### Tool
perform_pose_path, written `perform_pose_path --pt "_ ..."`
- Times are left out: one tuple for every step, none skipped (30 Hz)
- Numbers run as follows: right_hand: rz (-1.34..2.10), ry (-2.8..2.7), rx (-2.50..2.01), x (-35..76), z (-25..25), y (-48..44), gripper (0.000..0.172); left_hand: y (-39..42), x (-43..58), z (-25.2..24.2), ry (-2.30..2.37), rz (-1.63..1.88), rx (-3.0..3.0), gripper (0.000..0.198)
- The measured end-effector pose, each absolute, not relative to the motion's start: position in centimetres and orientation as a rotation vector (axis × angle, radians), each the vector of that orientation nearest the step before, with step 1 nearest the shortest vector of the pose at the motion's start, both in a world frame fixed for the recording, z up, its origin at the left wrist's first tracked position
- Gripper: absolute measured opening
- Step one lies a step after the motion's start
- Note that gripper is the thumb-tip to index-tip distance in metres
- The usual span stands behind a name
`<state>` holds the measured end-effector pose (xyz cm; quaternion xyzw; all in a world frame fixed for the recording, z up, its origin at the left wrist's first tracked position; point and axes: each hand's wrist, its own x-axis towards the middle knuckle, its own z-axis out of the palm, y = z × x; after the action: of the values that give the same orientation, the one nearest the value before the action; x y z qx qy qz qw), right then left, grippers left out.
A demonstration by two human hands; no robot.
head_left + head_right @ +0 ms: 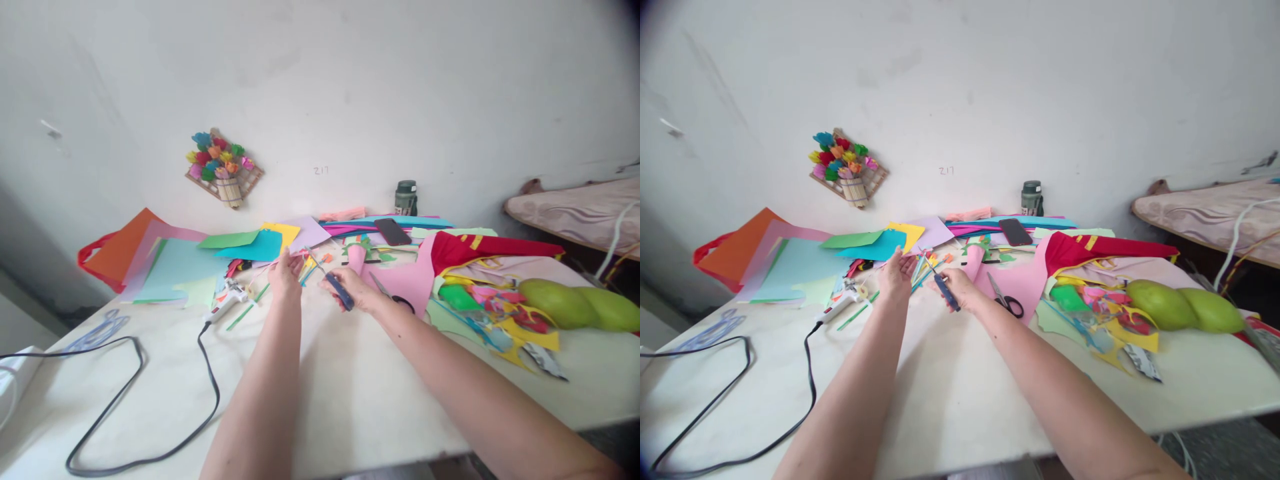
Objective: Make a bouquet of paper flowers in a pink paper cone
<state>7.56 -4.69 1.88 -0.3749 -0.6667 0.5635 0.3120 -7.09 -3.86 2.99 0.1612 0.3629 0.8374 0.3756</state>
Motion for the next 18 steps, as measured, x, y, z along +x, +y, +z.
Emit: perform_pose_path --pt "1.475 -1.769 -0.987 7.5 1.7 -4.5 0.026 -3.9 -7.0 3.0 0.95 2.107 0.449 0.023" --pt "1.459 -1.776 -0.983 7.5 1.4 -4.4 0.025 -4.0 -6.8 3.0 0.982 2.071 0.483 0.025" --pt "1.444 -1.782 -0.981 7.5 1.2 -4.3 0.025 -4.0 -6.7 3.0 1.016 2.04 0.513 0.027" --pt "1.434 -1.786 -0.98 7.5 1.1 -4.2 0.024 -4.1 -6.6 3.0 1.048 2.015 0.537 0.028" --pt "1.429 -1.789 -0.975 7.6 0.9 -4.1 0.024 -4.2 -6.5 3.0 1.07 1.997 0.553 0.029" --pt "1.429 -1.789 -0.97 7.7 0.8 -4.1 0.024 -4.2 -6.5 3.0 1.08 1.982 0.564 0.028" --pt "1.437 -1.786 -0.962 7.8 0.8 -4.1 0.024 -4.3 -6.4 3.1 1.081 1.964 0.572 0.028" --pt "1.45 -1.78 -0.954 7.9 0.8 -4.1 0.024 -4.4 -6.4 3.1 1.078 1.942 0.581 0.026" --pt "1.465 -1.77 -0.949 8.0 0.8 -4.2 0.025 -4.4 -6.4 3.2 1.075 1.92 0.59 0.024" --pt "1.48 -1.757 -0.946 8.1 0.9 -4.3 0.026 -4.4 -6.4 3.2 1.076 1.905 0.594 0.023" --pt "1.494 -1.743 -0.95 8.2 1.0 -4.4 0.027 -4.4 -6.4 3.3 1.077 1.899 0.594 0.021" --pt "1.509 -1.728 -0.958 8.2 1.1 -4.5 0.028 -4.4 -6.4 3.3 1.079 1.9 0.594 0.02" --pt "1.524 -1.715 -0.967 8.2 1.3 -4.6 0.029 -4.4 -6.4 3.3 1.078 1.905 0.595 0.02" --pt "1.541 -1.703 -0.973 8.2 1.5 -4.7 0.03 -4.4 -6.4 3.2 1.075 1.911 0.596 0.02" --pt "1.557 -1.695 -0.976 8.2 1.6 -4.8 0.031 -4.4 -6.4 3.2 1.07 1.919 0.598 0.019" --pt "1.574 -1.69 -0.976 8.2 1.8 -4.8 0.032 -4.4 -6.4 3.2 1.065 1.928 0.599 0.018" --pt "1.591 -1.686 -0.974 8.2 2.0 -4.9 0.033 -4.3 -6.3 3.2 1.063 1.937 0.598 0.017" --pt "1.611 -1.682 -0.969 8.2 2.2 -5.0 0.035 -4.3 -6.2 3.1 1.063 1.948 0.595 0.016"
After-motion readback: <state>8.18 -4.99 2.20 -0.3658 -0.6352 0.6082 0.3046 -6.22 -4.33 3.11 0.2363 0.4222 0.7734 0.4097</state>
